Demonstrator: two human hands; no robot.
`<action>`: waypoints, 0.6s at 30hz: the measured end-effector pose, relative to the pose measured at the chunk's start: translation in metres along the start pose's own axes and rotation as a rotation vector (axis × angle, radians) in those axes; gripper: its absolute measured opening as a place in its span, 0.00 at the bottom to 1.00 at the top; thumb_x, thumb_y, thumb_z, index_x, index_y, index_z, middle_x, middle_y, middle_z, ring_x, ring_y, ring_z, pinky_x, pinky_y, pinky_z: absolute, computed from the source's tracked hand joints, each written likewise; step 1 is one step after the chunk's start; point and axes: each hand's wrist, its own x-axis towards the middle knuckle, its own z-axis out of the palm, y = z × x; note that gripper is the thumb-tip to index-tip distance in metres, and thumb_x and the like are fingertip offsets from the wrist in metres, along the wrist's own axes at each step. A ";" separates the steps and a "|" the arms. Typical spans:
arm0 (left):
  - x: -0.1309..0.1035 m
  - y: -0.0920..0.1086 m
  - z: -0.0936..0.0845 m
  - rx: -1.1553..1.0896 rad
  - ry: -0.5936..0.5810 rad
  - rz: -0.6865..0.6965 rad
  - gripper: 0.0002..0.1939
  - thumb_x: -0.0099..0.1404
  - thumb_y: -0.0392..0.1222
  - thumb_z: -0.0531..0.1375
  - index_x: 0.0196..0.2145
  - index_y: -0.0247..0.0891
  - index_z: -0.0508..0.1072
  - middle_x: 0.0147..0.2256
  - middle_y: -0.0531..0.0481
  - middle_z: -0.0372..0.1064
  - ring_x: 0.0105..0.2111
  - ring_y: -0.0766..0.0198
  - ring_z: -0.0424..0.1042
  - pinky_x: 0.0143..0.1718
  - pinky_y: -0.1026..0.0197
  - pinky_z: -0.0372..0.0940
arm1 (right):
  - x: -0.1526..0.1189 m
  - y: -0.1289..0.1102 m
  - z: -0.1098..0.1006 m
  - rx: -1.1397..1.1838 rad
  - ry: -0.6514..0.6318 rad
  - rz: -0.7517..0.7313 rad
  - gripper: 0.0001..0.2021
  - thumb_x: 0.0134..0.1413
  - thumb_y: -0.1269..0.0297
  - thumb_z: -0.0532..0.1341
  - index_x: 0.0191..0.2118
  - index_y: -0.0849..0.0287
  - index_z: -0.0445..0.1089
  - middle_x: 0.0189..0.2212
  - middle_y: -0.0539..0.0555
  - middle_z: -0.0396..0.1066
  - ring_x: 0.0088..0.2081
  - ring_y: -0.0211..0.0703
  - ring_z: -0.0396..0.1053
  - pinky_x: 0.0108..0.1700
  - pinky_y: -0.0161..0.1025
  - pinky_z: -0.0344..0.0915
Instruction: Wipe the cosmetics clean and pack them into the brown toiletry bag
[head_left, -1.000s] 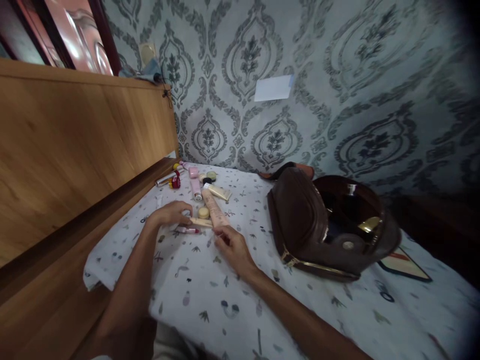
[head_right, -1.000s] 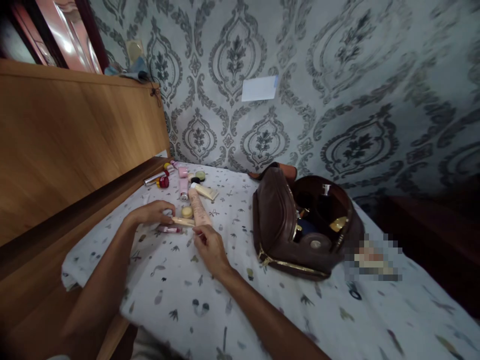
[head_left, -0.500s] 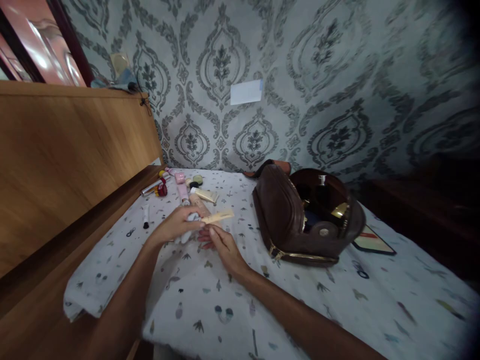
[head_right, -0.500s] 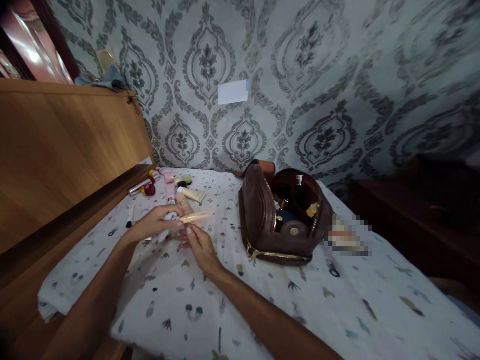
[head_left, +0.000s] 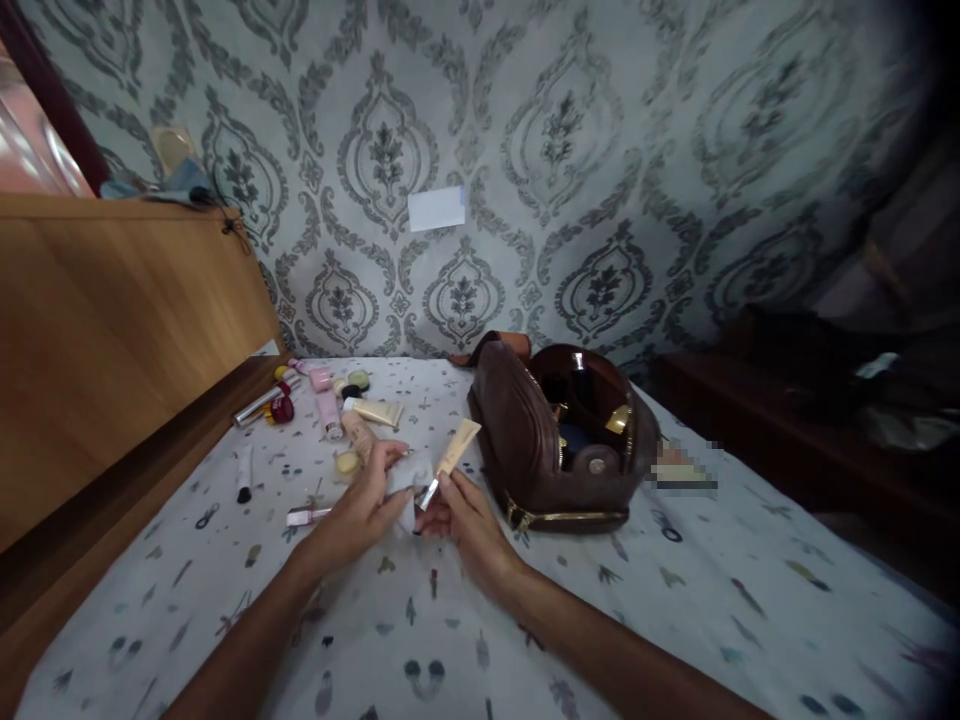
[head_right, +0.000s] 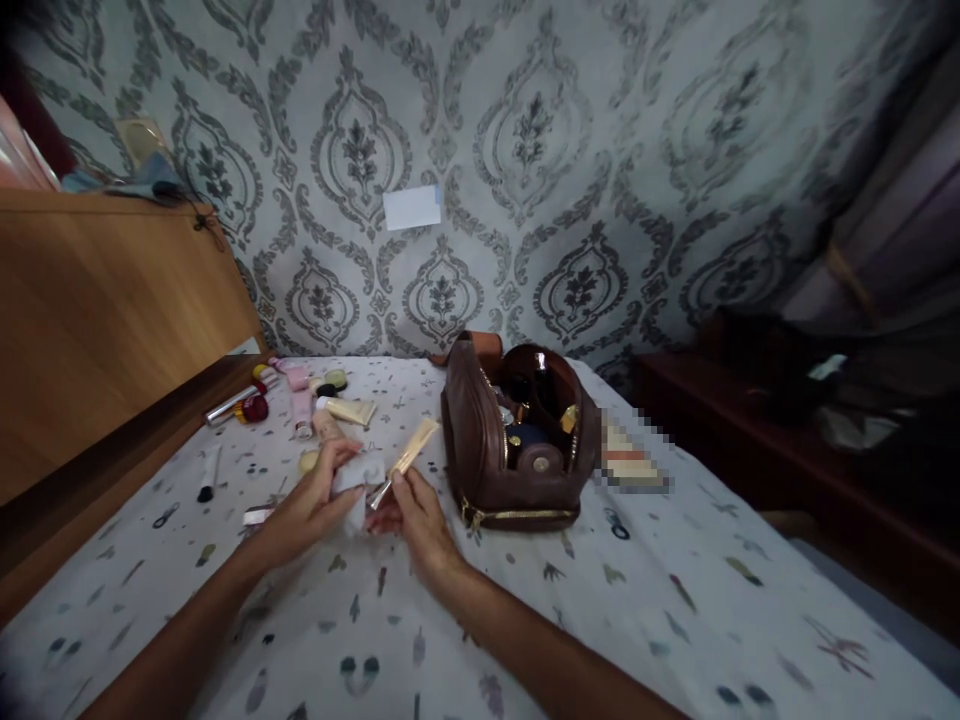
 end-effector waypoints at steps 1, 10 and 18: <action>0.000 0.002 0.003 0.010 0.041 0.006 0.20 0.68 0.43 0.56 0.56 0.41 0.61 0.52 0.43 0.68 0.52 0.53 0.68 0.53 0.53 0.64 | -0.003 0.001 -0.002 -0.040 -0.016 -0.002 0.24 0.48 0.37 0.63 0.34 0.55 0.63 0.23 0.47 0.67 0.20 0.38 0.67 0.24 0.35 0.62; 0.003 0.004 0.023 0.164 0.202 0.206 0.10 0.69 0.44 0.56 0.45 0.42 0.74 0.45 0.45 0.63 0.47 0.55 0.66 0.50 0.55 0.63 | -0.024 -0.001 -0.003 -0.348 -0.142 -0.078 0.22 0.59 0.39 0.53 0.32 0.55 0.61 0.19 0.45 0.65 0.16 0.34 0.57 0.21 0.34 0.56; 0.011 -0.007 0.008 -0.182 0.312 -0.078 0.11 0.68 0.48 0.55 0.44 0.41 0.67 0.43 0.48 0.70 0.45 0.57 0.70 0.46 0.58 0.64 | -0.037 -0.009 0.003 -0.550 -0.254 -0.079 0.20 0.62 0.44 0.52 0.29 0.55 0.58 0.22 0.46 0.66 0.22 0.36 0.65 0.26 0.33 0.62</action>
